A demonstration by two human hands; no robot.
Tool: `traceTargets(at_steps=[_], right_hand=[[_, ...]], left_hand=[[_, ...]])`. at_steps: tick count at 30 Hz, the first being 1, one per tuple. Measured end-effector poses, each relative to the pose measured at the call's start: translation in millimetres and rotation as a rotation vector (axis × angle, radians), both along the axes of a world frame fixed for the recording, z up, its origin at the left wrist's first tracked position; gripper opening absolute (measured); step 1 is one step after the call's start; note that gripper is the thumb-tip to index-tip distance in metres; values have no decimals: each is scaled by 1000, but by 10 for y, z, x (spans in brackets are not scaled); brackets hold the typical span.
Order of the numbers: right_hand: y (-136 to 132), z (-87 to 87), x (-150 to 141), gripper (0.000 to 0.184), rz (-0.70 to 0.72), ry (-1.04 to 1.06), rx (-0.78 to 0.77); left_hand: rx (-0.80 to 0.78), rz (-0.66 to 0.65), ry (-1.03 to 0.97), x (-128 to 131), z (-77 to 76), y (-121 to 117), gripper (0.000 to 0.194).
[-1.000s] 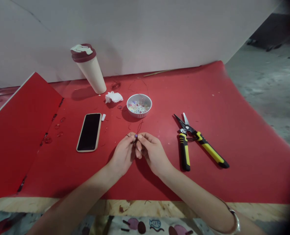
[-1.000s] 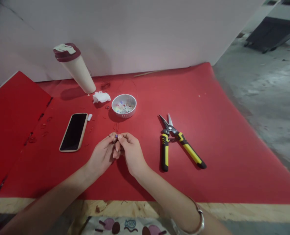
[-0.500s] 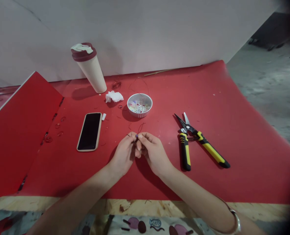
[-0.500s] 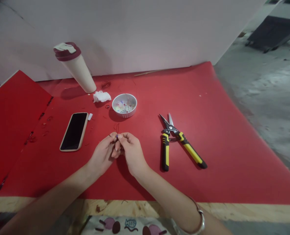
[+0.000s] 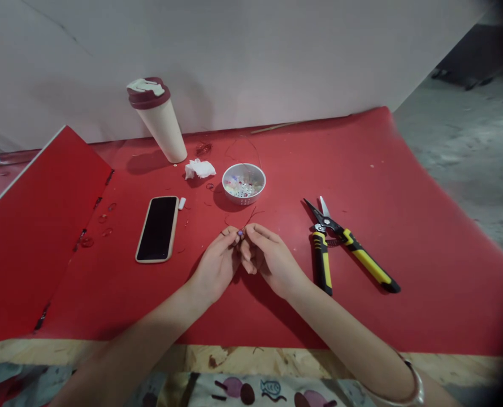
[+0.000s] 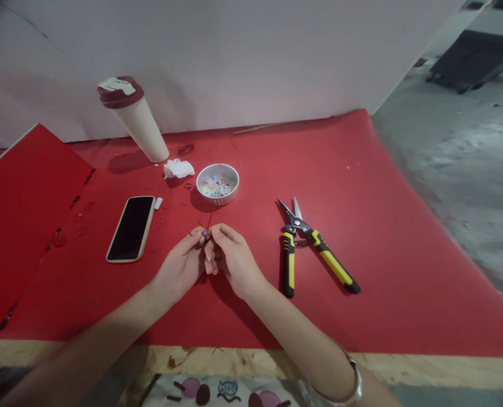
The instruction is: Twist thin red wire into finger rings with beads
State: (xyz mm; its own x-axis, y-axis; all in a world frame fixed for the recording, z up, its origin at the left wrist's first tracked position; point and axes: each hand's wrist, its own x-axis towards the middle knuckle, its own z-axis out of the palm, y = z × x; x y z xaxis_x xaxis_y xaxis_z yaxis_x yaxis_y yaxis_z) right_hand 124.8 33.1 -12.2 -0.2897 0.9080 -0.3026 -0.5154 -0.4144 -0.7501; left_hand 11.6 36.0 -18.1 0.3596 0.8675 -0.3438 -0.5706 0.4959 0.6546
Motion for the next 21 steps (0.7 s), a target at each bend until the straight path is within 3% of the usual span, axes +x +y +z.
traceTargets(at_steps=[5, 11, 21], right_hand=[[18, 23, 37, 22, 71, -14, 17], [38, 22, 73, 22, 138, 49, 8], [84, 61, 175, 20, 151, 127, -110]], left_hand=[[25, -3, -23, -19, -26, -9, 20], [-76, 70, -64, -42, -13, 8, 17], [-41, 16, -96, -50, -16, 18, 22]])
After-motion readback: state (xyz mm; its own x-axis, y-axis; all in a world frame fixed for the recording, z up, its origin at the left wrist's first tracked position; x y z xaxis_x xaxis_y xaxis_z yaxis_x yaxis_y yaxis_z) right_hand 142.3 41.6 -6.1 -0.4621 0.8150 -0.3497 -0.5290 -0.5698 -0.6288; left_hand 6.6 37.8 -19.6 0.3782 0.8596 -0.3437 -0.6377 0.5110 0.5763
